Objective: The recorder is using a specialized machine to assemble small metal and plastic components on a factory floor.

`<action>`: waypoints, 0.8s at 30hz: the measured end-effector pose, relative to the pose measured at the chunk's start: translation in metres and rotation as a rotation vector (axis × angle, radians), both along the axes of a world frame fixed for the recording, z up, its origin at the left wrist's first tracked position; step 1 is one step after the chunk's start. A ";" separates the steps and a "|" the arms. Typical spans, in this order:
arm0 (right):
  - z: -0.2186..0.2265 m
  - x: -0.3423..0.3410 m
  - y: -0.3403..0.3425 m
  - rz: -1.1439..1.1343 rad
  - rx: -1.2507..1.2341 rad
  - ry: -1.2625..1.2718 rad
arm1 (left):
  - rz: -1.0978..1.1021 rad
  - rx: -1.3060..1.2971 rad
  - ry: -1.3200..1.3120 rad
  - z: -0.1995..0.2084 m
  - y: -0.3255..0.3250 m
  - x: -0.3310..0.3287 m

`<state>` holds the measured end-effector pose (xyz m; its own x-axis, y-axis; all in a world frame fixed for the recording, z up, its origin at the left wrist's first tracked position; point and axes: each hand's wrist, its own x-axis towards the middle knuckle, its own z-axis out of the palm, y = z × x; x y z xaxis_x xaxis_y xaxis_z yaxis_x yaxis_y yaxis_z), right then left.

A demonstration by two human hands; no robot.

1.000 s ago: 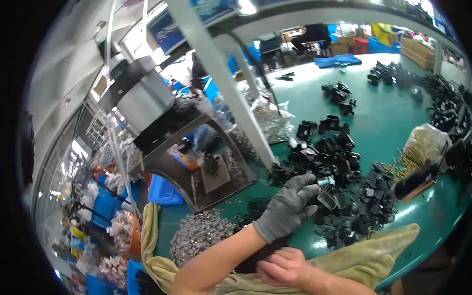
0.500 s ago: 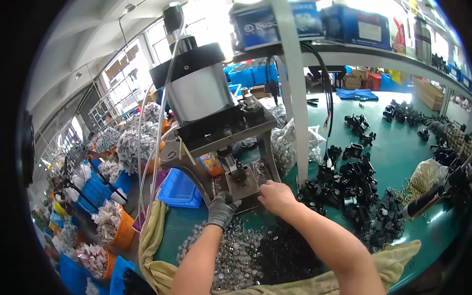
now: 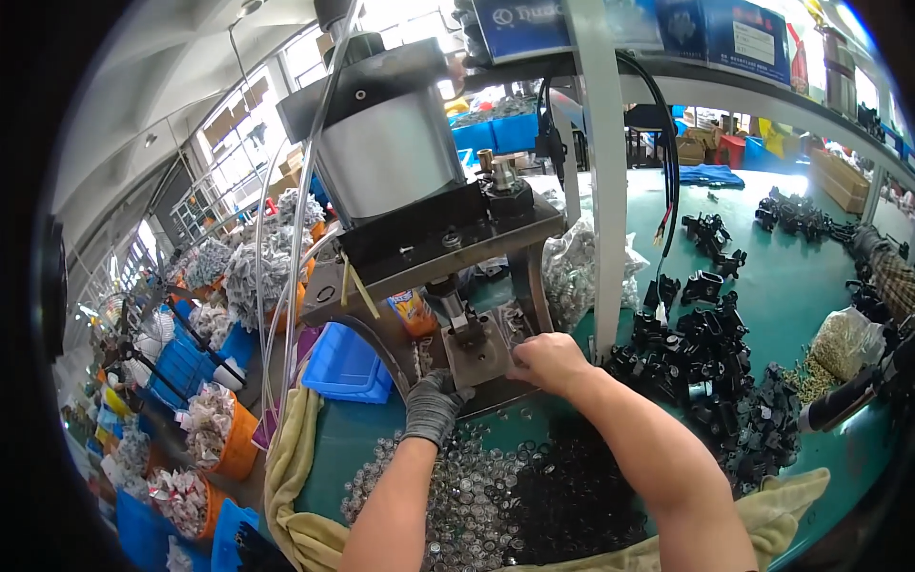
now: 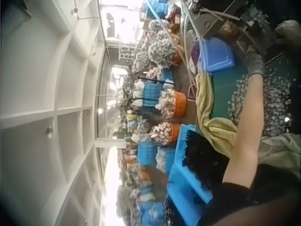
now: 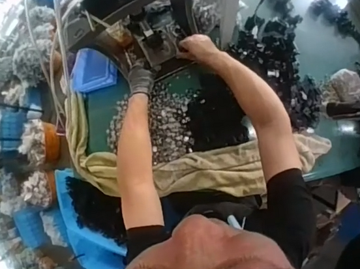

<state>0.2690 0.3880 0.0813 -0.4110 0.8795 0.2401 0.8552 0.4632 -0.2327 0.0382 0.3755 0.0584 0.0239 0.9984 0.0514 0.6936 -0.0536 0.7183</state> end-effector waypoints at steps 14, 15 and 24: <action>-0.017 0.001 -0.002 0.004 0.124 0.086 | 0.016 -0.015 -0.081 -0.023 0.007 -0.005; -0.017 0.000 -0.002 0.010 0.134 0.098 | 0.016 -0.016 -0.080 -0.023 0.007 -0.005; -0.021 -0.002 -0.002 0.001 0.149 0.104 | 0.012 -0.003 -0.079 -0.021 0.006 -0.007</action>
